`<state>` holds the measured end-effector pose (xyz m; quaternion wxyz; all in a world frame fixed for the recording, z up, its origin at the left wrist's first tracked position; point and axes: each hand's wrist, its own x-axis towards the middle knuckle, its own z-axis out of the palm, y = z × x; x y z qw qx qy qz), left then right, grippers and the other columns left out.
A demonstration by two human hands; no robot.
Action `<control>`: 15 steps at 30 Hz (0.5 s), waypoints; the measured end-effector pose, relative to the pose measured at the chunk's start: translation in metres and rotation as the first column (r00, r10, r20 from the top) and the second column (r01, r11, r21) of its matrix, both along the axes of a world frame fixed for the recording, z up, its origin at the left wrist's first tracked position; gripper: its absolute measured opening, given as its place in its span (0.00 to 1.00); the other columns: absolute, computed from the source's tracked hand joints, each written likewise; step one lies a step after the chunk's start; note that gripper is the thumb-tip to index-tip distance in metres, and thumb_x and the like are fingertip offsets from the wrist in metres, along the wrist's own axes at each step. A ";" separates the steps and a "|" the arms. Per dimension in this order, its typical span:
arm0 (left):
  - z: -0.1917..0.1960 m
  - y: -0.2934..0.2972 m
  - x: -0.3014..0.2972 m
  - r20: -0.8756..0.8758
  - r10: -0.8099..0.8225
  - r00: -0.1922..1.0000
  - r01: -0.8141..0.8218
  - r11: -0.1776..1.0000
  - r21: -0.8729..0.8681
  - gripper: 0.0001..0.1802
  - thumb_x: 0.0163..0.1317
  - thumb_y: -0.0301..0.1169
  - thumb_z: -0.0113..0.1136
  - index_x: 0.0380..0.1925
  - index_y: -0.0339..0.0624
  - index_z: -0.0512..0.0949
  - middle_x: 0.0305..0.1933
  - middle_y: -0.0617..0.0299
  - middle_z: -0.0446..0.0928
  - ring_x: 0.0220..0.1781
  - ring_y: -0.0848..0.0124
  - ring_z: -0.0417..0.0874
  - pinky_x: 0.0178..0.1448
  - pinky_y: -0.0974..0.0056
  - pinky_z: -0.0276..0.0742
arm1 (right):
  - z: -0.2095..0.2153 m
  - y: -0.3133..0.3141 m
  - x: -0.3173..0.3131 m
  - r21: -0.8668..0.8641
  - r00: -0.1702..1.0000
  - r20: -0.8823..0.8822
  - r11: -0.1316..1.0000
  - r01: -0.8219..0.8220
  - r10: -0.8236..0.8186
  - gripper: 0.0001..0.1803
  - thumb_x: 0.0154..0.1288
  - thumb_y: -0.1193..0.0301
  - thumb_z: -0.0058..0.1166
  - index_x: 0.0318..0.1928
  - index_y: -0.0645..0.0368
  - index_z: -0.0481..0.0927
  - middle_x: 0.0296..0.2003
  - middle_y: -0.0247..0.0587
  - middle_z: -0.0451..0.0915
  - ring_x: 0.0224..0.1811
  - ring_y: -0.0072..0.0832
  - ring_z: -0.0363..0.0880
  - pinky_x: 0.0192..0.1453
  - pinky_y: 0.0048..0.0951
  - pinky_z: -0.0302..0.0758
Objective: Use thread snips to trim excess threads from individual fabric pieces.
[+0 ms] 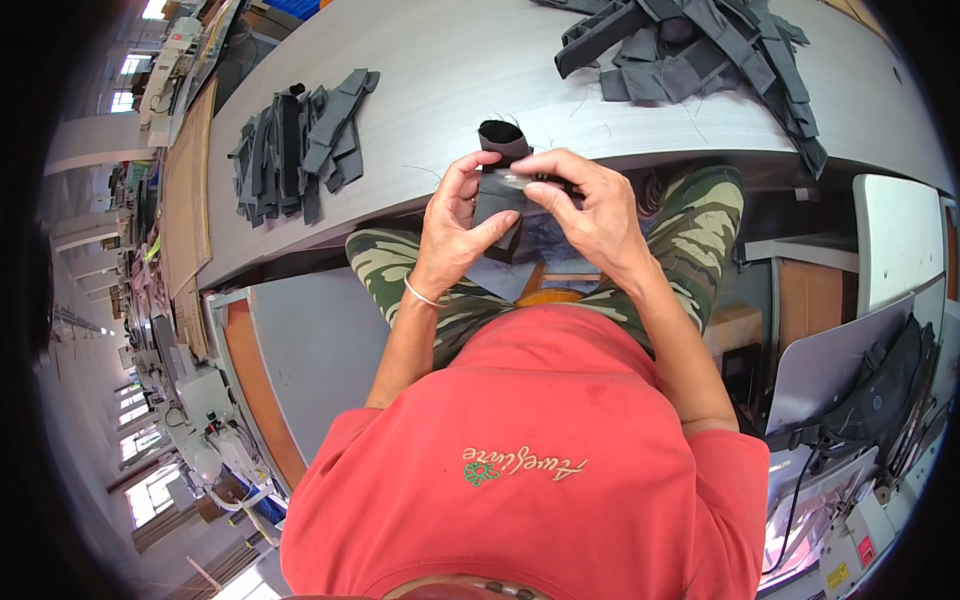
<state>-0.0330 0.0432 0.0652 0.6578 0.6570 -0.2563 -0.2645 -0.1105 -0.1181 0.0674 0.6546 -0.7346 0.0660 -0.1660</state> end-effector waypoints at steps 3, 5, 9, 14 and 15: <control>-0.002 -0.001 -0.002 0.044 0.006 0.999 -0.005 1.000 -0.016 0.29 0.52 0.17 0.63 0.56 0.42 0.67 0.46 0.60 0.77 0.48 0.75 0.77 0.52 0.71 0.72 | 0.016 0.009 0.004 -0.113 0.987 0.054 0.981 0.159 -0.153 0.17 0.55 0.73 0.62 0.48 0.57 0.80 0.39 0.37 0.82 0.37 0.27 0.80 0.43 0.26 0.75; -0.002 -0.003 -0.004 0.060 0.001 0.998 0.000 1.000 -0.005 0.27 0.51 0.19 0.64 0.53 0.41 0.70 0.48 0.59 0.76 0.48 0.73 0.77 0.53 0.69 0.72 | 0.018 0.010 0.008 -0.333 0.962 0.132 0.903 0.271 -0.240 0.14 0.56 0.73 0.62 0.44 0.58 0.80 0.35 0.36 0.81 0.37 0.22 0.78 0.43 0.25 0.74; 0.002 0.000 -0.005 0.247 -0.086 0.965 0.046 0.986 0.162 0.22 0.45 0.22 0.63 0.44 0.39 0.73 0.44 0.58 0.72 0.47 0.69 0.75 0.54 0.67 0.70 | -0.003 -0.010 0.015 0.101 0.970 -0.073 0.966 0.239 -0.232 0.06 0.59 0.72 0.61 0.32 0.62 0.80 0.24 0.28 0.77 0.29 0.13 0.71 0.33 0.19 0.67; 0.005 0.000 -0.005 0.197 0.039 0.980 -0.040 0.999 0.001 0.31 0.47 0.17 0.59 0.55 0.36 0.66 0.51 0.62 0.65 0.50 0.72 0.72 0.57 0.68 0.68 | -0.010 -0.026 0.019 0.321 0.977 -0.131 0.925 0.205 -0.171 0.05 0.61 0.73 0.61 0.34 0.62 0.80 0.26 0.23 0.75 0.28 0.09 0.67 0.31 0.15 0.63; 0.003 0.001 0.001 0.227 -0.006 0.974 -0.004 0.999 0.046 0.34 0.49 0.18 0.57 0.60 0.35 0.62 0.54 0.60 0.66 0.50 0.73 0.73 0.57 0.69 0.68 | -0.008 -0.028 0.018 0.359 0.977 -0.157 0.914 0.191 -0.143 0.05 0.62 0.74 0.60 0.36 0.61 0.80 0.28 0.23 0.76 0.30 0.10 0.68 0.33 0.14 0.64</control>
